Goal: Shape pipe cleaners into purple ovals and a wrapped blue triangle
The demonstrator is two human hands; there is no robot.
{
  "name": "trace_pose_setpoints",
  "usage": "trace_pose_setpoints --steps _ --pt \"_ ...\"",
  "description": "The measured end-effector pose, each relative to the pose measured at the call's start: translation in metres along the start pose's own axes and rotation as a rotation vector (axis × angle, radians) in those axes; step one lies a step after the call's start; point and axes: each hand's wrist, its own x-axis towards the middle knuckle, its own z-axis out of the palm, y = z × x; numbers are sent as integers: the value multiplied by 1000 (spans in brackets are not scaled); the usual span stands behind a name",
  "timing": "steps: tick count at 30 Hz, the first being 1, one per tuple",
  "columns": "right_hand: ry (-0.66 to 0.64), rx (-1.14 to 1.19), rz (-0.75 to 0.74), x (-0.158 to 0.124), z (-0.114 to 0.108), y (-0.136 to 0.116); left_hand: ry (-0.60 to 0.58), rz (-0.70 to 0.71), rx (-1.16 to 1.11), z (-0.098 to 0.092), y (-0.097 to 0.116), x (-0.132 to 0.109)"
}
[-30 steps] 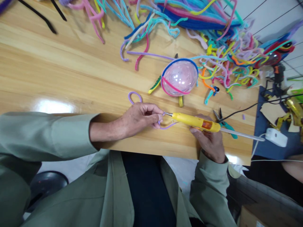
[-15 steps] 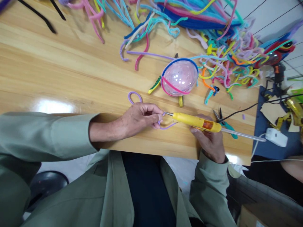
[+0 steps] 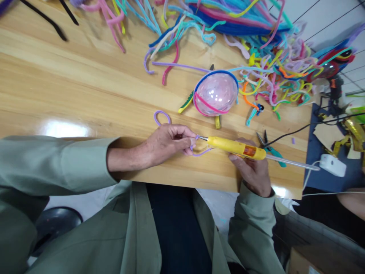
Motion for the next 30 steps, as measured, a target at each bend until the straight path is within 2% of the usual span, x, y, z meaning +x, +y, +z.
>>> trace_pose_setpoints --steps 17,21,25,30 --pt "-9 -37 18 -1 0 0 11 -17 -6 1 0 0" --pt "-7 24 32 -2 -1 2 3 -19 -2 1 1 0" --pt "93 175 49 -2 0 1 6 -7 -24 1 1 0" --pt "136 364 175 2 2 4 -7 10 17 1 0 1"
